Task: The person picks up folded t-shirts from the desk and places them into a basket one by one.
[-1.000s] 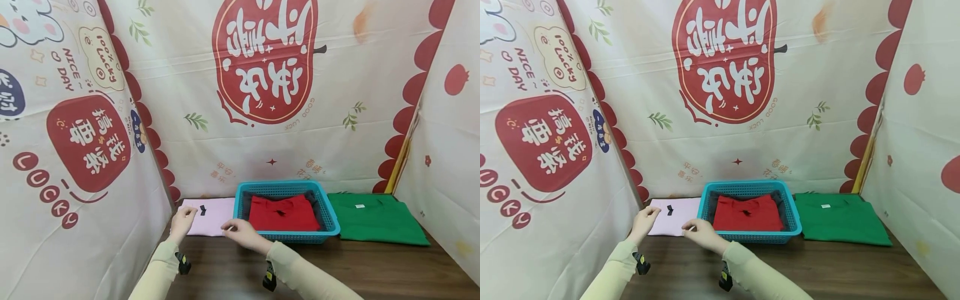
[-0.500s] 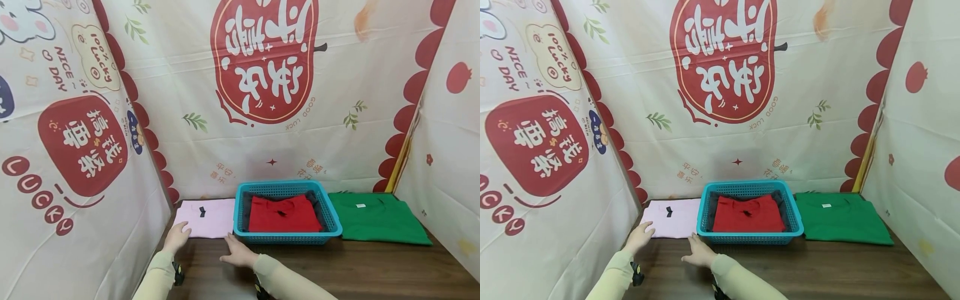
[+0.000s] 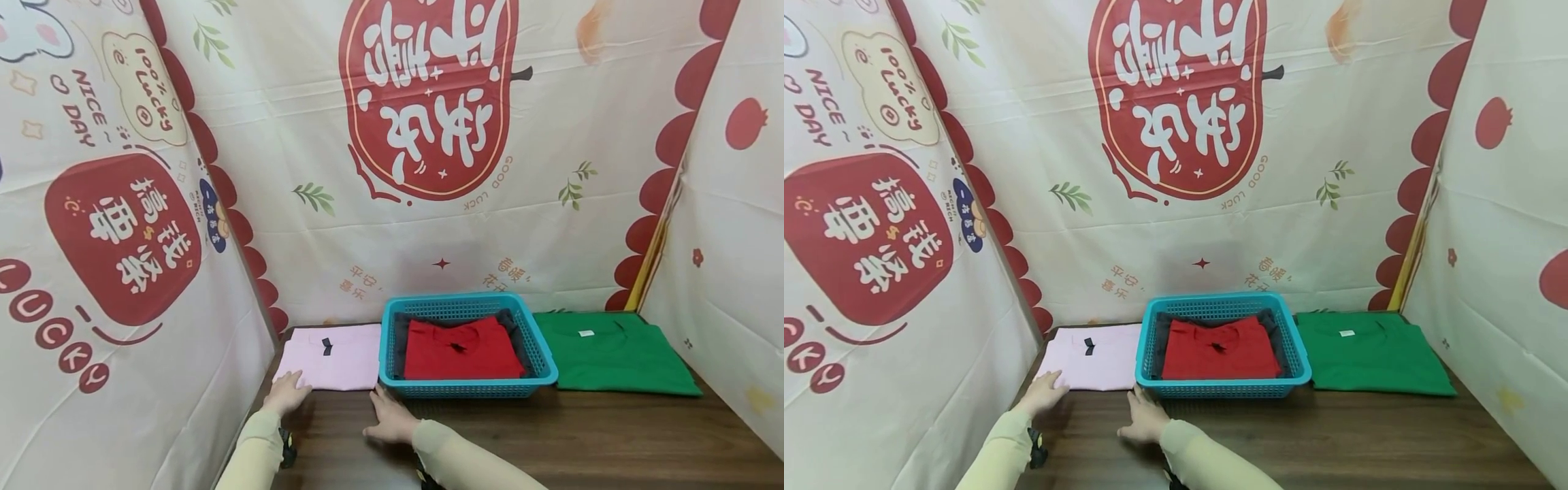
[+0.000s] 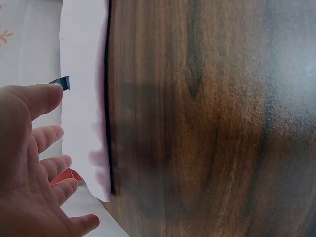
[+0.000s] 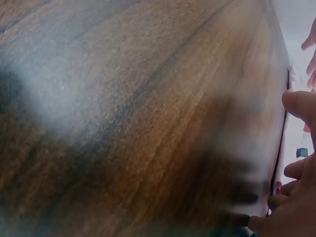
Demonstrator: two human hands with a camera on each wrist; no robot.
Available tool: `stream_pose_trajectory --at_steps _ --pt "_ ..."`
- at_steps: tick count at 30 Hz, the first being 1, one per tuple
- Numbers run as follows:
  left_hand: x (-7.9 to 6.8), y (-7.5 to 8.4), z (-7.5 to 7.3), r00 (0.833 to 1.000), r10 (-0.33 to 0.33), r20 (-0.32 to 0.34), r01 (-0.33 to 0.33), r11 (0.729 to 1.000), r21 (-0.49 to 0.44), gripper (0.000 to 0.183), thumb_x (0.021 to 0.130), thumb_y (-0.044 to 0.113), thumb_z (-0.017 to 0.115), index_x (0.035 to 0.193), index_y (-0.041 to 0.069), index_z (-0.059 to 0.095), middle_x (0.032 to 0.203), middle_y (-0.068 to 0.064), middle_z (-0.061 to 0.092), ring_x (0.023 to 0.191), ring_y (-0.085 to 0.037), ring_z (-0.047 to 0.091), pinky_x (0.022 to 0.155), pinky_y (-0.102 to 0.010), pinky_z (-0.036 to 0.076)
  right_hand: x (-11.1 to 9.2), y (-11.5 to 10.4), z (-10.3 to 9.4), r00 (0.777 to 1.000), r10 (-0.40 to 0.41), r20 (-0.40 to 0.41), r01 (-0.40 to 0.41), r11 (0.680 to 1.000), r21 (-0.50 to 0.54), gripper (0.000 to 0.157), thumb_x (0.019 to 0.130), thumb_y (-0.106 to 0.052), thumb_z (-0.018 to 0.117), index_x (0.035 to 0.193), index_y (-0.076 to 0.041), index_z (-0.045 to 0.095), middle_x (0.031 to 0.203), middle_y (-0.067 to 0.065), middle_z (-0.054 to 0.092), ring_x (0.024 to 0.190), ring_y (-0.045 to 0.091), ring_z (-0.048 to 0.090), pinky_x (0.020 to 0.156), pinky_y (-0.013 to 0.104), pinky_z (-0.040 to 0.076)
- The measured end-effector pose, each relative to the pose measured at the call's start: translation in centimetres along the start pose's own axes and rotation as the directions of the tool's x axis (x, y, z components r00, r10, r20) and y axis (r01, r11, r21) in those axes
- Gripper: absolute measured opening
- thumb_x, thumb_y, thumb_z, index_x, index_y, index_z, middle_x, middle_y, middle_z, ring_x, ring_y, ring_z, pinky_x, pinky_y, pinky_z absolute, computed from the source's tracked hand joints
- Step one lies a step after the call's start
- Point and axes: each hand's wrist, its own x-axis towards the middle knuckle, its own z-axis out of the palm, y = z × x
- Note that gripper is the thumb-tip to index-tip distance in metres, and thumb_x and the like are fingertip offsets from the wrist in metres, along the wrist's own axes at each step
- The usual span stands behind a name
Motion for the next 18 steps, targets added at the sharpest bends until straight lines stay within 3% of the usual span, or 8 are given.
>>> stream_pose_trajectory --at_steps 9,18 --pt "0.3 -0.4 0.1 1.000 -0.014 0.004 0.014 1.000 0.001 0.059 0.093 0.031 0.057 0.140 -0.003 0.044 0.146 -0.033 0.031 0.135 -0.054 0.023 0.098 -0.074 0.024 0.8 0.0 0.1 0.998 0.049 -0.032 -0.048 0.998 0.027 0.086 0.082 -0.033 0.072 0.148 0.004 0.031 0.157 0.019 0.019 0.140 0.035 0.027 0.107 0.048 0.033" --pt "0.5 -0.4 0.3 1.000 -0.019 0.019 0.019 1.000 -0.001 0.061 0.093 0.031 0.058 0.141 -0.003 0.043 0.147 -0.033 0.030 0.136 -0.054 0.021 0.098 -0.075 0.021 1.2 -0.1 -0.1 0.997 0.081 -0.008 -0.081 0.996 0.023 0.087 0.079 -0.031 0.075 0.147 0.005 0.033 0.157 0.020 0.020 0.141 0.036 0.025 0.108 0.053 0.031"
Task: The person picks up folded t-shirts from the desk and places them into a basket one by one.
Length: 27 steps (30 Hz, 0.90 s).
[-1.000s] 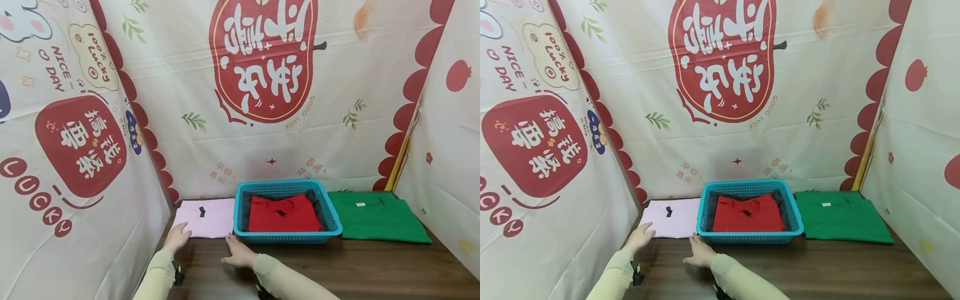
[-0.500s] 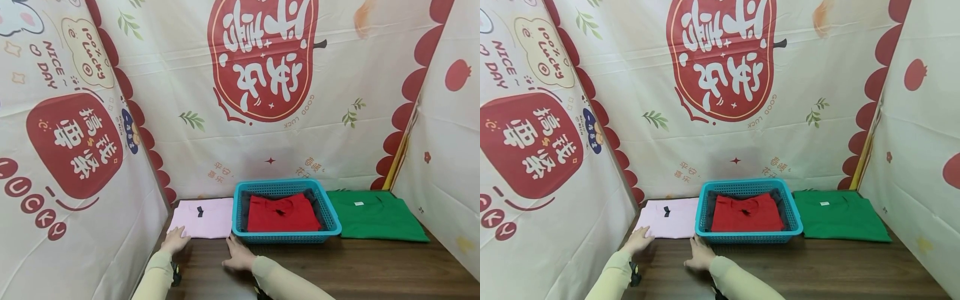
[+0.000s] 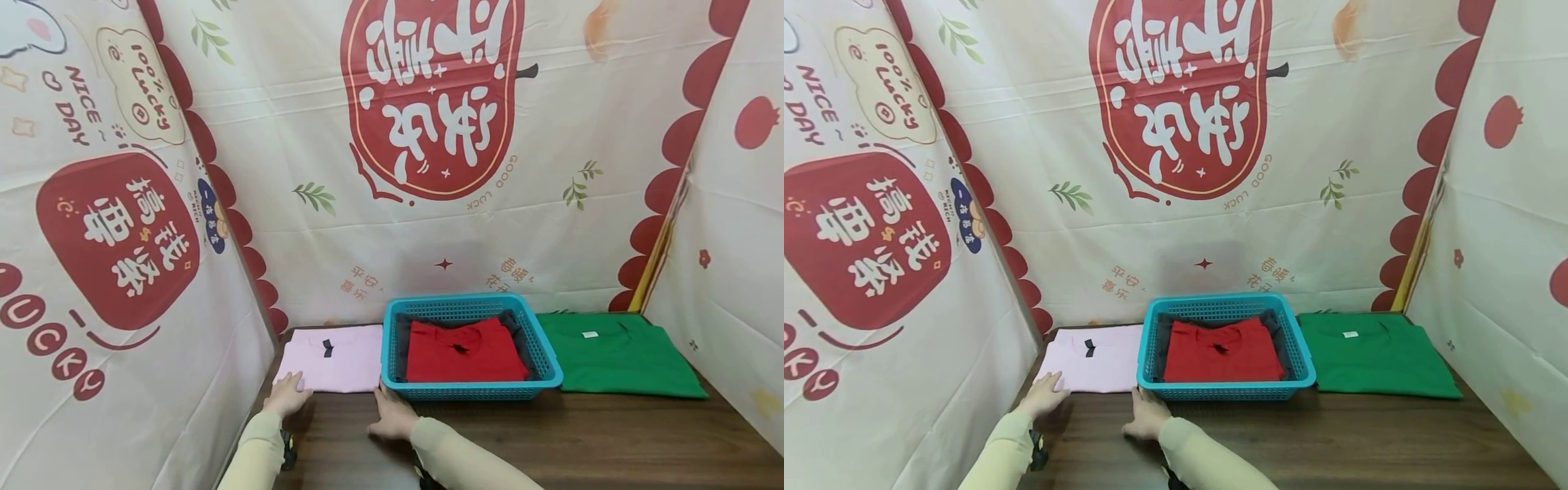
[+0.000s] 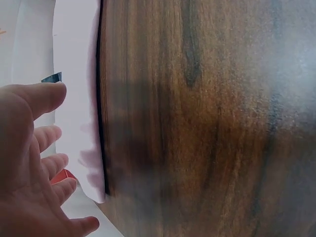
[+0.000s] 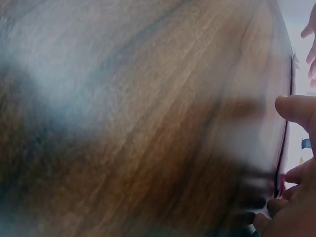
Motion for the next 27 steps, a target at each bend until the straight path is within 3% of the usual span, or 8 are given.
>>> stream_pose_trajectory --at_steps 11,18,27 --pt "0.5 0.0 0.5 0.999 0.008 0.039 -0.009 1.000 0.006 0.062 0.091 0.031 0.058 0.141 -0.004 0.043 0.147 -0.034 0.029 0.135 -0.055 0.021 0.098 -0.076 0.019 0.6 -0.2 0.3 0.997 0.033 0.067 -0.031 0.999 -0.034 0.088 0.077 -0.034 0.074 0.148 -0.001 0.034 0.155 0.014 0.026 0.143 0.035 0.020 0.113 0.053 0.017" --pt "0.8 -0.6 0.9 0.998 0.012 0.059 -0.012 1.000 0.000 0.062 0.092 0.030 0.059 0.140 -0.005 0.044 0.147 -0.035 0.027 0.135 -0.056 0.019 0.098 -0.077 0.017 0.6 -0.4 0.3 0.999 0.029 0.022 -0.028 0.999 -0.032 0.089 0.077 -0.031 0.076 0.149 -0.002 0.033 0.157 0.013 0.023 0.142 0.036 0.022 0.109 0.058 0.022" --pt "0.7 -1.0 1.1 0.998 0.009 0.067 -0.014 0.997 0.072 0.056 0.093 0.028 0.059 0.138 -0.002 0.049 0.147 -0.033 0.031 0.133 -0.055 0.025 0.098 -0.077 0.016 0.5 -0.8 -0.1 0.999 0.041 0.026 -0.036 0.986 -0.163 0.085 0.076 -0.036 0.076 0.146 -0.003 0.041 0.152 0.009 0.035 0.140 0.034 0.028 0.109 0.054 0.027"
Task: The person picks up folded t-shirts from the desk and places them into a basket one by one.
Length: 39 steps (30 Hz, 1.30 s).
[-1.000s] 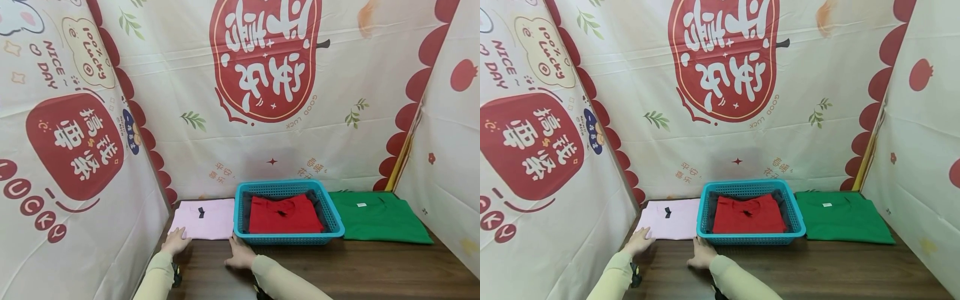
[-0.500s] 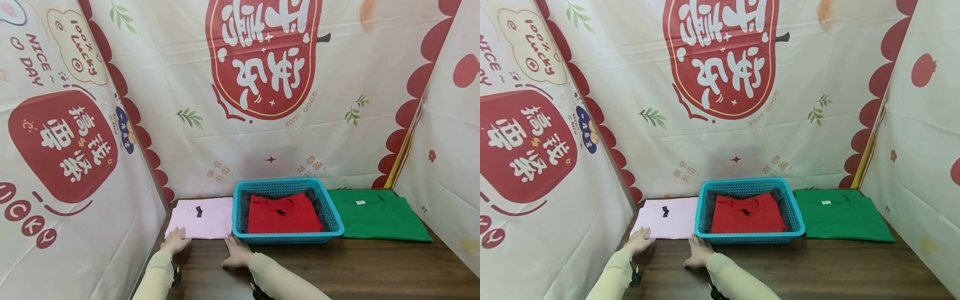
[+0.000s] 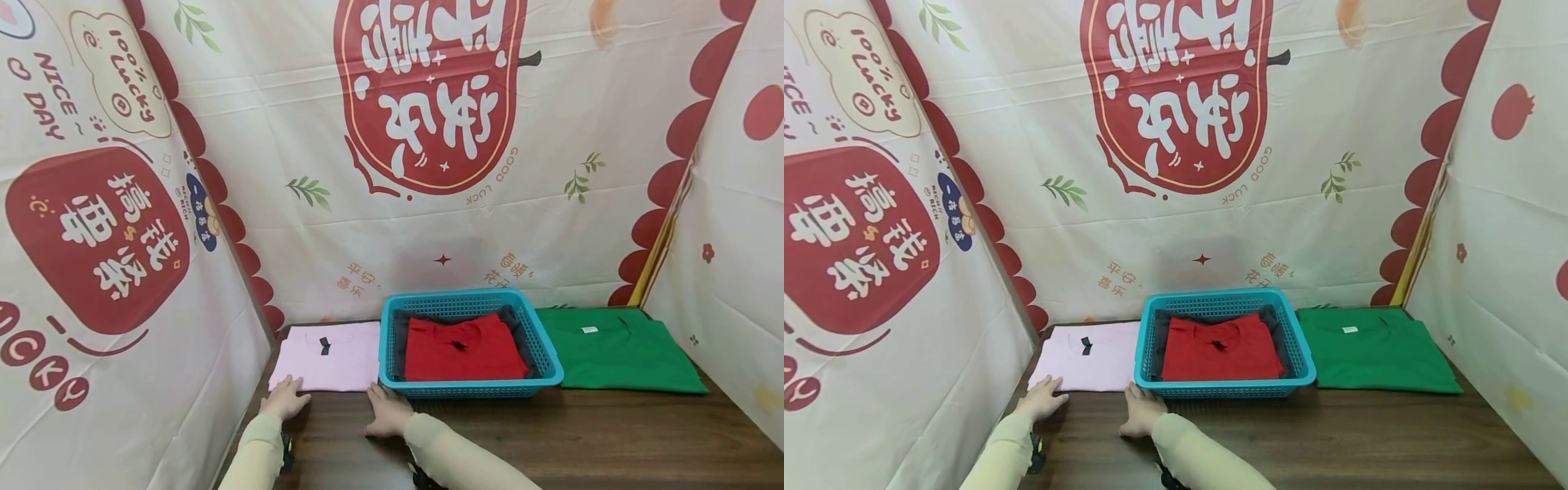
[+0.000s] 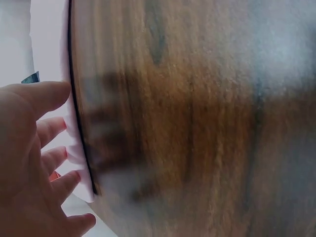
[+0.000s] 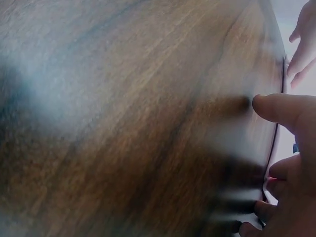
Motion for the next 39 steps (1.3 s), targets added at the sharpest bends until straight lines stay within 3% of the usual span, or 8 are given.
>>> stream_pose_trajectory --at_steps 8,18,28,34,39 --pt "-0.4 0.4 -0.1 1.000 0.003 0.004 -0.003 0.998 0.061 0.052 0.093 0.028 0.060 0.135 -0.002 0.053 0.144 -0.031 0.038 0.132 -0.051 0.033 0.099 -0.074 0.020 0.1 0.4 -0.1 0.999 -0.018 0.038 0.018 1.000 0.009 0.079 0.079 -0.037 0.074 0.144 -0.004 0.043 0.150 0.009 0.039 0.140 0.034 0.029 0.111 0.046 0.028" --pt "-1.8 0.2 0.2 1.000 -0.007 -0.021 0.008 0.997 0.079 0.047 0.094 0.030 0.059 0.129 -0.001 0.058 0.140 -0.030 0.043 0.130 -0.049 0.038 0.098 -0.072 0.025 -0.6 0.5 -0.3 0.996 -0.083 0.015 0.083 0.996 -0.032 0.067 0.083 -0.037 0.069 0.137 -0.001 0.052 0.144 0.011 0.047 0.137 0.033 0.036 0.109 0.040 0.032" --pt "-3.6 -0.3 1.2 0.998 -0.034 -0.057 0.037 0.998 0.058 0.046 0.092 0.031 0.061 0.125 -0.002 0.061 0.138 -0.028 0.046 0.128 -0.047 0.041 0.097 -0.071 0.029 -2.1 0.5 0.6 0.993 -0.117 0.006 0.117 0.987 -0.109 0.066 0.081 -0.040 0.071 0.134 -0.005 0.057 0.140 0.007 0.052 0.131 0.033 0.045 0.101 0.048 0.041" --pt "-4.9 -0.8 1.7 0.995 -0.010 -0.096 0.012 1.000 0.020 0.043 0.090 0.030 0.063 0.119 -0.002 0.065 0.135 -0.029 0.050 0.125 -0.047 0.045 0.095 -0.071 0.030 -3.4 0.4 0.9 0.990 -0.139 0.029 0.142 0.982 -0.125 0.063 0.081 -0.040 0.071 0.133 -0.007 0.058 0.139 0.004 0.053 0.131 0.029 0.045 0.101 0.046 0.041" --pt "-6.3 -1.3 1.8 0.992 0.017 -0.122 -0.018 1.000 -0.005 0.039 0.090 0.029 0.063 0.114 -0.002 0.067 0.134 -0.031 0.050 0.122 -0.048 0.047 0.095 -0.064 0.036 -4.4 0.0 0.7 0.986 -0.145 0.078 0.153 0.982 -0.111 0.059 0.083 -0.040 0.070 0.133 -0.011 0.059 0.139 0.000 0.052 0.131 0.024 0.045 0.104 0.040 0.039"
